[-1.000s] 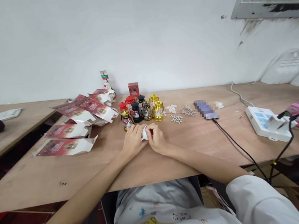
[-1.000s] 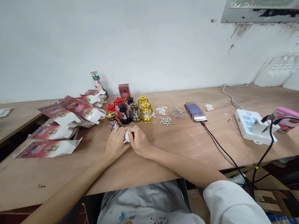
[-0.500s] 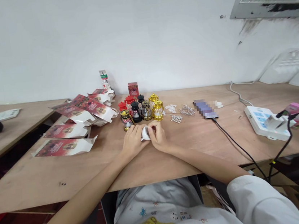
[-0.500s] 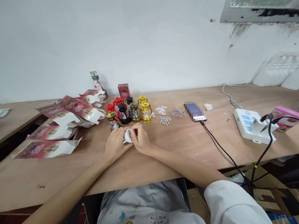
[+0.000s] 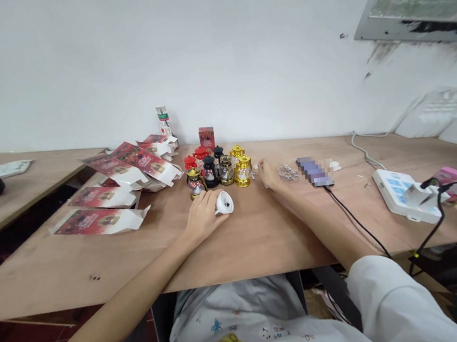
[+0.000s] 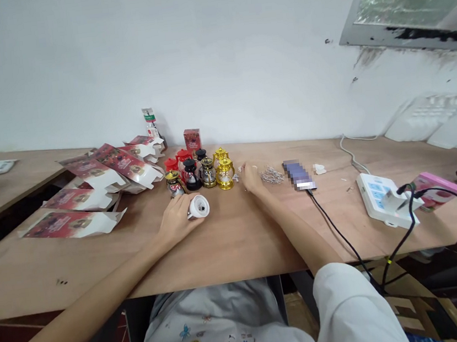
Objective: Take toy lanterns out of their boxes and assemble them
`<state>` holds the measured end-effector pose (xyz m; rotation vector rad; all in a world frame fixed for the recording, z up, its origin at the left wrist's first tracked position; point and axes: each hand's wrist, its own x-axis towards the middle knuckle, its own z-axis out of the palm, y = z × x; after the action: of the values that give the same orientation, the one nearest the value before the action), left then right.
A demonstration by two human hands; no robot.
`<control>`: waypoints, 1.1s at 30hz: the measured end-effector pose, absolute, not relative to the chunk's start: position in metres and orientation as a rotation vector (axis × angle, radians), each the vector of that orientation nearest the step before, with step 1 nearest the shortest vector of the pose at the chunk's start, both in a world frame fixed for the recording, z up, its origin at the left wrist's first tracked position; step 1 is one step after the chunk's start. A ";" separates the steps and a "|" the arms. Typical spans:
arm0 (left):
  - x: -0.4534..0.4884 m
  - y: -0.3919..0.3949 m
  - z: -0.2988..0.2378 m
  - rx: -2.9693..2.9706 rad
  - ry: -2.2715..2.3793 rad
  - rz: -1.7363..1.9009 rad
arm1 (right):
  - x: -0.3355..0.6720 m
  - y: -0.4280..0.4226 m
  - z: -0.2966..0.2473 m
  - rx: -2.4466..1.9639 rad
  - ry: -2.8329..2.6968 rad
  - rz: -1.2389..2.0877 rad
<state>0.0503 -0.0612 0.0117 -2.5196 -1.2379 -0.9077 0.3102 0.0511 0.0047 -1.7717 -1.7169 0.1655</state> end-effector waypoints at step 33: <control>0.050 -0.062 0.012 -2.515 -1.205 -0.904 | 0.346 -0.003 0.026 -1.717 -2.562 -0.239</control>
<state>0.0500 -0.0619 0.0120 -2.5150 -1.2053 -0.9041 0.3465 -0.0025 0.0262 -1.7173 -2.5616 -0.2388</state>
